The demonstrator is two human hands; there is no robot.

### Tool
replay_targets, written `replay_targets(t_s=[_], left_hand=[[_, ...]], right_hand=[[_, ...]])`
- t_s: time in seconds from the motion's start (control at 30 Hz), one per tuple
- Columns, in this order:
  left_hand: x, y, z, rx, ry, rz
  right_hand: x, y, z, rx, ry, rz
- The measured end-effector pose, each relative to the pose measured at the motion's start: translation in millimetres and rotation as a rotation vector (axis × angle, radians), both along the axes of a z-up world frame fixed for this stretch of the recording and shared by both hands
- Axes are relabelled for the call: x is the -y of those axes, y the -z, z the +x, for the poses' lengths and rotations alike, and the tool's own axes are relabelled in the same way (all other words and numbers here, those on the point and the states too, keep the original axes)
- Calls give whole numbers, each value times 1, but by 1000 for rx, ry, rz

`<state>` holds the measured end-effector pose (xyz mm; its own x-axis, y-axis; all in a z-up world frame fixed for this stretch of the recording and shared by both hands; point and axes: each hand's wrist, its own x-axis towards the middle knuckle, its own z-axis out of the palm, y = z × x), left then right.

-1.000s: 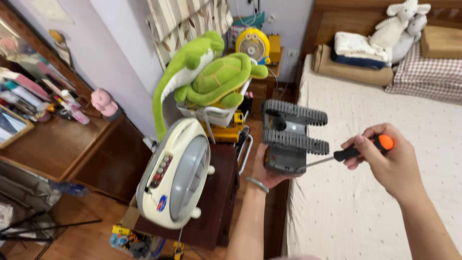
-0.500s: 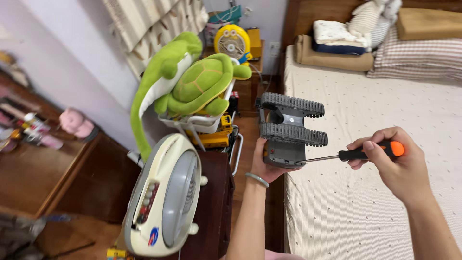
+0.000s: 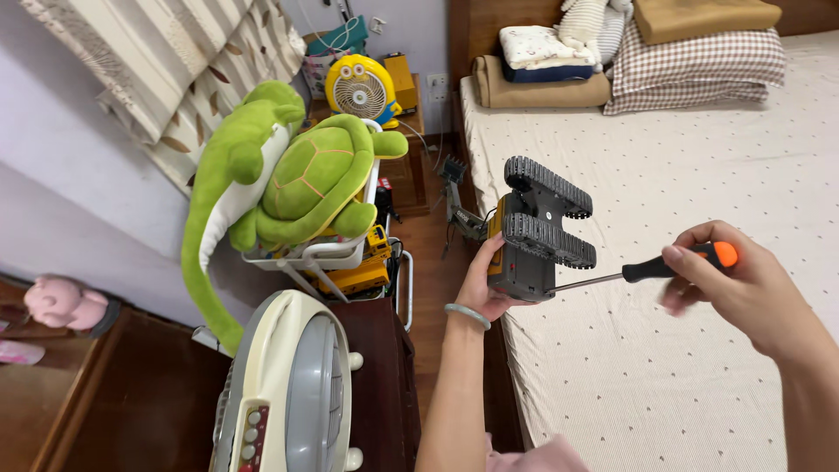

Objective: The person retrieves a toy excavator from a shelf, searches through a drawer for tools, and uses a screwdriver to open the battery compartment. They remove the battery and place the toy on the bed, then return to the drawer to search for additional items.

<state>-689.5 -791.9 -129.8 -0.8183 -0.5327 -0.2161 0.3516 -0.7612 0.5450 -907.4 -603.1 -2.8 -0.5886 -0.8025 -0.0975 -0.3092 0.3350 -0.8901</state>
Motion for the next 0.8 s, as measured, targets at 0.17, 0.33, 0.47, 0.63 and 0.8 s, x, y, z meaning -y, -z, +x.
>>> replay_targets(t_s=[0.17, 0.33, 0.47, 0.63, 0.8], left_hand=[[-1, -1, -8, 67, 45, 12], [4, 0, -15, 42, 69, 65], [8, 1, -21, 33, 43, 73], [6, 5, -27, 2, 1, 12], [6, 8, -28, -63, -46, 32]], right_hand=[[-5, 3, -11, -15, 89, 121], [-13, 5, -31, -10, 41, 216], [-16, 5, -38, -32, -36, 188], [-7, -1, -38, -41, 43, 257], [-3, -2, -39, -56, 26, 253]])
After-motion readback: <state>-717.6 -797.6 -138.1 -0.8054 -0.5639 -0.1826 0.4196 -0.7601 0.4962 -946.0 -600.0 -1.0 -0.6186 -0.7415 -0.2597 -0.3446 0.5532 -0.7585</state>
